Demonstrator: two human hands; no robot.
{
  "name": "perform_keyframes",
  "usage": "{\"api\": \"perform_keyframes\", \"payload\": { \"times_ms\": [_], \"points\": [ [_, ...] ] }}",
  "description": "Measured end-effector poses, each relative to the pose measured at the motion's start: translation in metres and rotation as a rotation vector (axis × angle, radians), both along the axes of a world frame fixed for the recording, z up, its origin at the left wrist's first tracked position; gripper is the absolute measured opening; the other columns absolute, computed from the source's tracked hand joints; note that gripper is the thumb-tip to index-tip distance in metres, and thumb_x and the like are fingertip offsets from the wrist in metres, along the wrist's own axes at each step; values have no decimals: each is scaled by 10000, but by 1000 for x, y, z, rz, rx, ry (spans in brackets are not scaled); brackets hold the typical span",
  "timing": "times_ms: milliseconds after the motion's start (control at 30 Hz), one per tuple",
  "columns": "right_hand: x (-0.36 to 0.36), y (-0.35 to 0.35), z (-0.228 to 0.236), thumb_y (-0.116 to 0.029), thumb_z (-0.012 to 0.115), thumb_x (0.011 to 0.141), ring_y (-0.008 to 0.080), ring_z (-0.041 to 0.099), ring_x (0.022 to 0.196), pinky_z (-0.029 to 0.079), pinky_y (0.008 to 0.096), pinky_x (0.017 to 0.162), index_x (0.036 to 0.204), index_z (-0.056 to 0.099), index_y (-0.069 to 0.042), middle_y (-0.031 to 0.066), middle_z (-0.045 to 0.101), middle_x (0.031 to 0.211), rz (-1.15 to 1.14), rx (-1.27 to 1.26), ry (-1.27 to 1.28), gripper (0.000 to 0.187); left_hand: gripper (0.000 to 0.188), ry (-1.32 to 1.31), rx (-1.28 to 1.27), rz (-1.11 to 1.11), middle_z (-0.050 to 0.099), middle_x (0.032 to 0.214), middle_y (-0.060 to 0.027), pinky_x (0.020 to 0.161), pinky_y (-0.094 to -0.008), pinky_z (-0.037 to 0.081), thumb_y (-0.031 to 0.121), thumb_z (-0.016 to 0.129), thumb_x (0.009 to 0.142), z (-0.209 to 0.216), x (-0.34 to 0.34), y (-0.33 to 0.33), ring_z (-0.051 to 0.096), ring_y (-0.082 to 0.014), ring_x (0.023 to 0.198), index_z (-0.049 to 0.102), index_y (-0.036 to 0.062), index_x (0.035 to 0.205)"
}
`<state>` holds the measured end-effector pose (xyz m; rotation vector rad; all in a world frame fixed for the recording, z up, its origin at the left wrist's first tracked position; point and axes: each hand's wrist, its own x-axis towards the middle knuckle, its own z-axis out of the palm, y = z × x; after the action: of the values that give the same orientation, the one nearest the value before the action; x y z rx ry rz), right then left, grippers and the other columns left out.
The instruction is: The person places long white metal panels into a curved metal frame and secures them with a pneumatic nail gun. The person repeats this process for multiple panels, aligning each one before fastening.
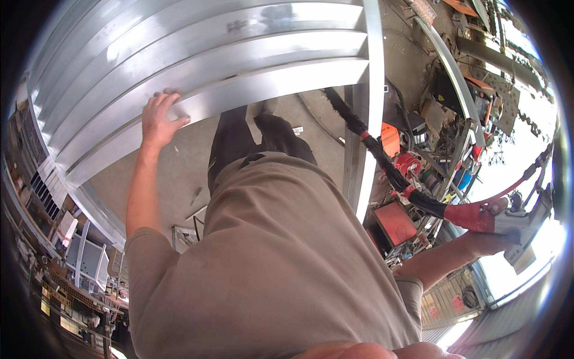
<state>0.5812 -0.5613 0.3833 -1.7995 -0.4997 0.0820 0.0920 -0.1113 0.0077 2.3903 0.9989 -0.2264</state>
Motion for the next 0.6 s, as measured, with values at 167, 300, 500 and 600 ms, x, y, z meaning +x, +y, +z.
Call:
{"api": "perform_keyframes", "payload": {
  "times_ms": [167, 300, 500, 600],
  "points": [
    [36, 54, 12, -547, 626, 960, 190, 635, 850, 554, 293, 710, 1367, 516, -19, 187, 610, 1160, 108, -80, 326, 676, 653, 1, 16, -6, 655, 1243, -51, 1040, -453, 445, 303, 898, 675, -1, -2, 2, 572, -309, 1195, 670, 127, 1261],
    [22, 115, 6, -386, 711, 961, 218, 599, 1128, 559, 298, 898, 1383, 549, 18, 198, 609, 1278, 231, -593, 287, 606, 640, -23, -1, 14, 659, 1201, -22, 1019, -456, 461, 316, 908, 669, -2, -7, 3, 577, -294, 1200, 680, 146, 1242],
    [-8, 216, -57, -297, 716, 984, 177, 689, 914, 573, 345, 818, 1214, 676, 16, 88, 748, 1031, 363, -1348, 147, 390, 654, -30, -21, 42, 649, 1223, -46, 1042, -463, 437, 266, 913, 670, -2, -4, 3, 567, -293, 1205, 670, 148, 1266],
    [-5, 259, -95, -384, 722, 948, 170, 680, 791, 547, 349, 731, 1119, 724, 25, 90, 727, 865, 384, -1595, 168, 444, 655, -21, -37, 58, 648, 1215, -39, 1044, -455, 435, 263, 913, 668, -1, -4, 3, 566, -281, 1208, 670, 149, 1266]
  ]
}}
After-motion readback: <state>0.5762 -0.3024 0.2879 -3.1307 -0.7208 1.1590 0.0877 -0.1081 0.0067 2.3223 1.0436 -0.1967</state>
